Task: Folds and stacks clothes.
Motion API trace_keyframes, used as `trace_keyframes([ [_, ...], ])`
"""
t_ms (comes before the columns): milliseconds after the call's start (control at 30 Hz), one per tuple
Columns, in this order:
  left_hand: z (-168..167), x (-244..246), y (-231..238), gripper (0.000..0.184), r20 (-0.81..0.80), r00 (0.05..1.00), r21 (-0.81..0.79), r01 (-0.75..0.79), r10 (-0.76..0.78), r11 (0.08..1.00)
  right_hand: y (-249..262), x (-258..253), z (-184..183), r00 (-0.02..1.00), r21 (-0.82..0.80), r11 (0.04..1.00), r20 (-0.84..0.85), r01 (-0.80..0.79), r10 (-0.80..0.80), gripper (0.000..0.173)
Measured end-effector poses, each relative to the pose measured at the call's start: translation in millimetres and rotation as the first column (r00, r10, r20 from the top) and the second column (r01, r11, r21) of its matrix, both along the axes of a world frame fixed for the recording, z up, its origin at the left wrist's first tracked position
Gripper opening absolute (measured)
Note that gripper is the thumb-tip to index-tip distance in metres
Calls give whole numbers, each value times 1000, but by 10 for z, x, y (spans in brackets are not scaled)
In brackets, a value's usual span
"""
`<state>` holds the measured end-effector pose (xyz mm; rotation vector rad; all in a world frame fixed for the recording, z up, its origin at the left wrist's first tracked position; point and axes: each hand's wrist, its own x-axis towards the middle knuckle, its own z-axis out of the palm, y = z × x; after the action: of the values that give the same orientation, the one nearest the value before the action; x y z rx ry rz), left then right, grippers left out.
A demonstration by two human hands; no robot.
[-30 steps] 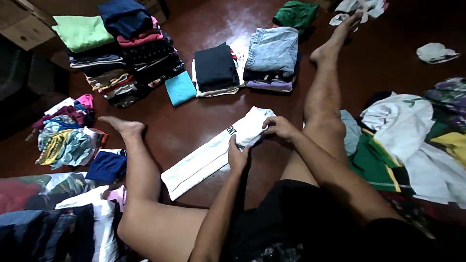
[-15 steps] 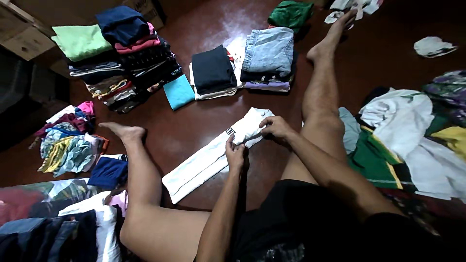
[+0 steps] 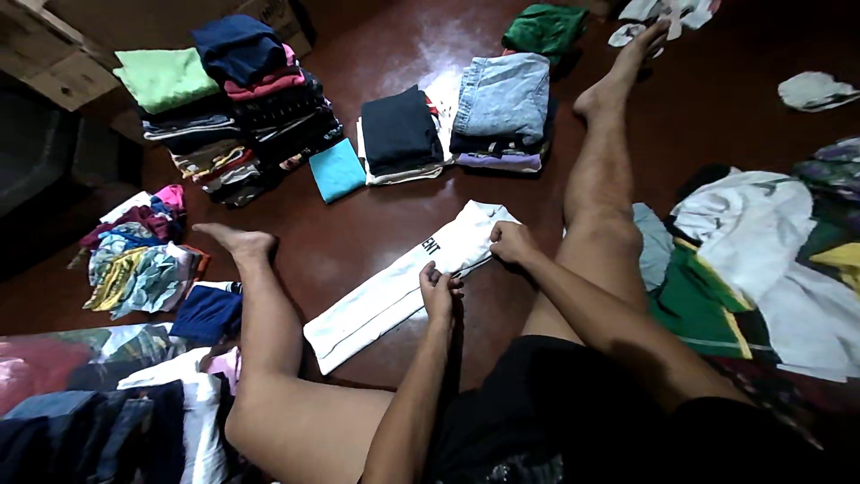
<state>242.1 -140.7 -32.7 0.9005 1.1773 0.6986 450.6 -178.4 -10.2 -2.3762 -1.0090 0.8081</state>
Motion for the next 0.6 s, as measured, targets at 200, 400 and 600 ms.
trace_keyframes([
  [200,29,-71,-116,44,-711,703,587,573,25,573,-88,-186,165,950,159,977,298,-143,90,20],
  [400,-116,-164,17,77,-884,266,179,952,-384,248,-64,-261,-192,719,-90,737,166,-670,675,100],
  [600,179,-737,511,62,-925,326,227,886,-196,403,138,-47,-267,665,-216,701,221,-680,713,107],
])
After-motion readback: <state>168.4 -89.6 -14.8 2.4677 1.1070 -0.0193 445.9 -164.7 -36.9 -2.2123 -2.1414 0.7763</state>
